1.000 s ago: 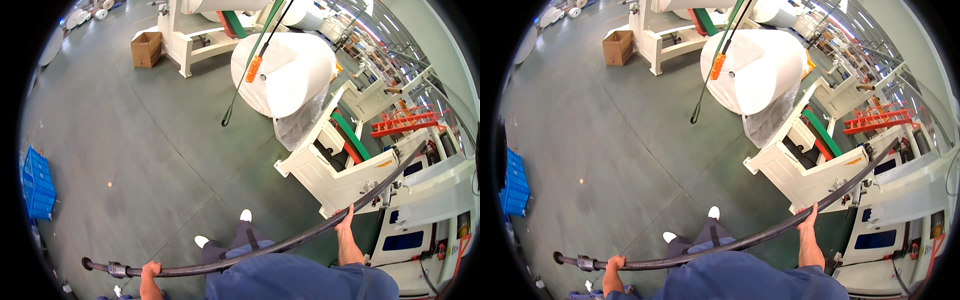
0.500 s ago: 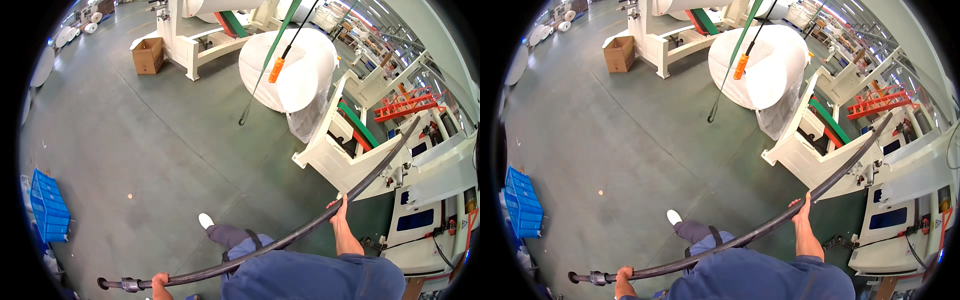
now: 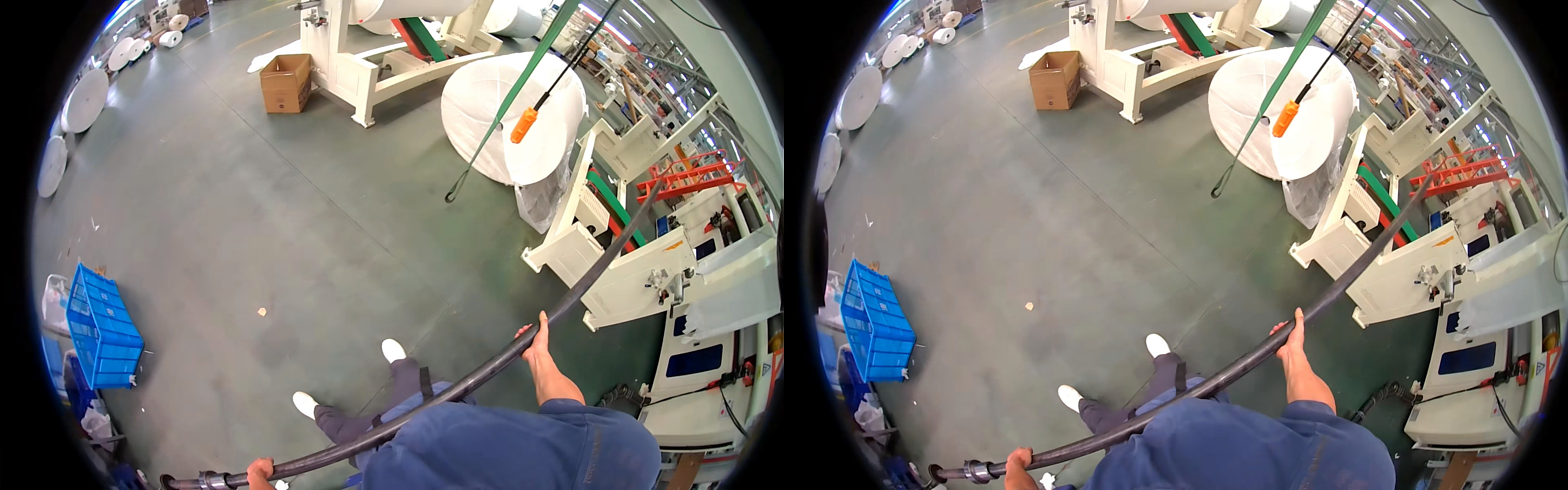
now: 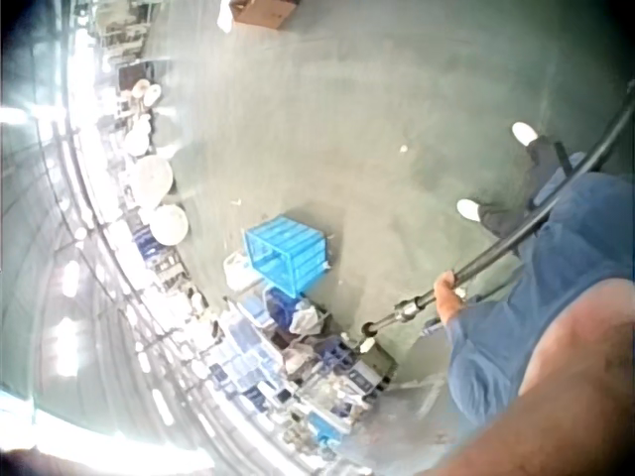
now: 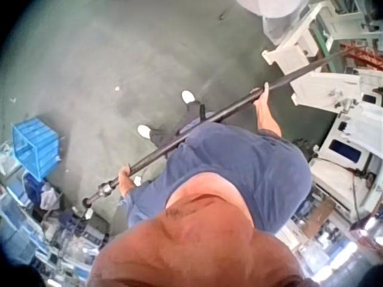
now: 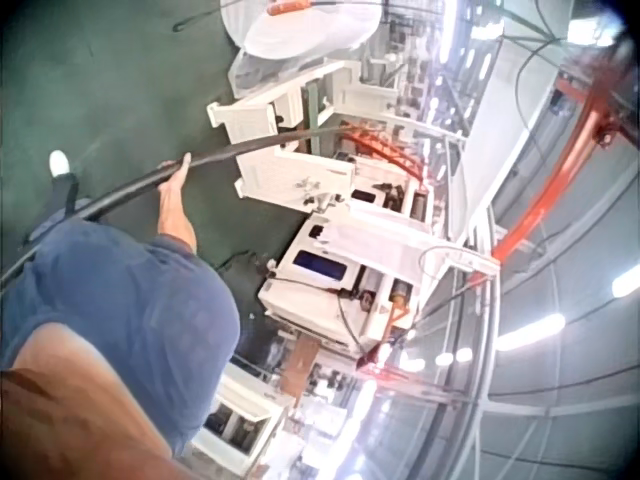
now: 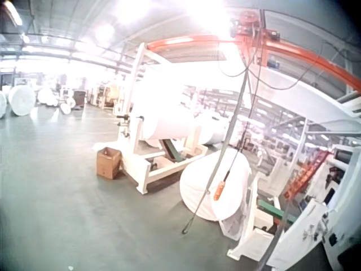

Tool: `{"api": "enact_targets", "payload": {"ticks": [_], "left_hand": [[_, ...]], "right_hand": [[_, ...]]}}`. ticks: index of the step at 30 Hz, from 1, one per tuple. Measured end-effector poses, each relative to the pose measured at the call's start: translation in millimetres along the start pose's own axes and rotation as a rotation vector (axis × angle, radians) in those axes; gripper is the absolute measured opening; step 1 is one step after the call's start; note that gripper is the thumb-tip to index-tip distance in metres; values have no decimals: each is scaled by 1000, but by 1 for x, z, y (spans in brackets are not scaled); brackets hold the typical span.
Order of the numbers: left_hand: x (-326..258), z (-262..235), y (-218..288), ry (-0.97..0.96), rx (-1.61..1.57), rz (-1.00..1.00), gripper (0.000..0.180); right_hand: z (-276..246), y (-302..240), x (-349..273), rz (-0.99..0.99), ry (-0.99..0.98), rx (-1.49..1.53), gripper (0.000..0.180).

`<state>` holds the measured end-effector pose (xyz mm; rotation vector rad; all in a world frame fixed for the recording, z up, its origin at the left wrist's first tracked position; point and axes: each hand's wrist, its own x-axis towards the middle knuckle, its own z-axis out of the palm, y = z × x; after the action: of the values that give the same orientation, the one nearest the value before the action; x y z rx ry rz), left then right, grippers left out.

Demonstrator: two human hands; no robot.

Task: The person removes a protective cloth from a machine, then handles a long metal rod and a cylindrical component. They use a wrench to tighten a bolt on the rod assembly and later attach a green strap to a large white roll on the machine.

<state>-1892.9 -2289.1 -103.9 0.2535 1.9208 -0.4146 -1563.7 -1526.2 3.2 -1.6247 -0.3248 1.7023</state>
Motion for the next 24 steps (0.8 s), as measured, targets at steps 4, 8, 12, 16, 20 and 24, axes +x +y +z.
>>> {"api": "enact_targets", "payload": {"ticks": [4,8,12,16,20,24], "left_hand": [[-42,-10,-73,18,-77,-188,46],[7,47,-216,-20,-162,-62,44],[-8,69,-283,-40,-216,-73,43],[-21,94,-308,-45,-261,-75,42],[-27,112,-318,-48,-298,-68,41],[-33,123,-315,-54,-332,-73,40]], "right_hand": [[34,98,-48,28,33,-56,58],[38,183,-76,97,-52,-84,58],[66,258,-141,176,-28,-144,55],[90,322,-170,218,-53,-168,54],[106,367,-186,295,-72,-203,54],[122,388,-184,357,-55,-266,55]]}}
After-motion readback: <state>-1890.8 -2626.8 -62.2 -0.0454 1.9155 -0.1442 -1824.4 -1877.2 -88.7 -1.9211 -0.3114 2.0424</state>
